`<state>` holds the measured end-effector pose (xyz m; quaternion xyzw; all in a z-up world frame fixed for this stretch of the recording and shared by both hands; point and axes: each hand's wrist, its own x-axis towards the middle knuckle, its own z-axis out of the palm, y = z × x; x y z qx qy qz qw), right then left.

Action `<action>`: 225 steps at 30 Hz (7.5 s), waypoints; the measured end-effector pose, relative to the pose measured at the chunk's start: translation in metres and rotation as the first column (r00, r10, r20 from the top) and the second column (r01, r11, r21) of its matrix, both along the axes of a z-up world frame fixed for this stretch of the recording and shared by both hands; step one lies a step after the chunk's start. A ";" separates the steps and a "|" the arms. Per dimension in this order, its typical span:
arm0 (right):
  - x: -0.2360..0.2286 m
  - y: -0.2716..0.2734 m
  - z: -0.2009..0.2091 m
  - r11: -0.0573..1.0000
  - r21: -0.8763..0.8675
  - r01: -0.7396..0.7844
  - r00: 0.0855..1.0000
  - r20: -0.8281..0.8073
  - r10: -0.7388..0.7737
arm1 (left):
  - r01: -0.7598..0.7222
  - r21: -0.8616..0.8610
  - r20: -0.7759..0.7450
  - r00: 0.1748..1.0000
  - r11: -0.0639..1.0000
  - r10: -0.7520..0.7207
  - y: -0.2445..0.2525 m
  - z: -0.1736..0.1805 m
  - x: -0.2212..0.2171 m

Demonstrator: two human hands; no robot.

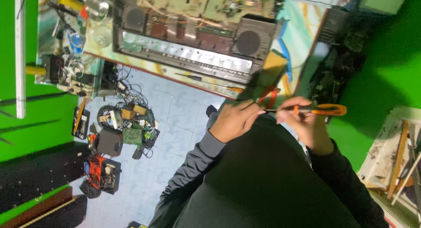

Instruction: The person works on a disassembled electronic device, likely a stereo receiver, using a screwdriver to manipulate internal components and wires. They also handle a metal casing and various small parts on a cluttered workbench.

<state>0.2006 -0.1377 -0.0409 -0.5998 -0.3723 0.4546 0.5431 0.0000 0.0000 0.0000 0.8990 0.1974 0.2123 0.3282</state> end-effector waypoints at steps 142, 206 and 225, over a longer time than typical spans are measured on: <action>-0.104 0.260 0.017 0.910 0.401 0.110 0.745 0.573 -0.342 | 0.236 -0.295 0.268 0.951 0.926 -0.157 0.247 -0.082 -0.023; -0.093 0.261 -0.005 0.925 0.347 0.158 0.762 0.553 -0.337 | 0.183 -0.267 0.087 0.982 0.946 -0.166 0.250 -0.065 -0.019; -0.079 0.257 0.017 0.901 0.415 0.124 0.717 0.591 -0.371 | 0.090 -0.456 0.064 0.996 0.885 -0.069 0.257 -0.058 -0.004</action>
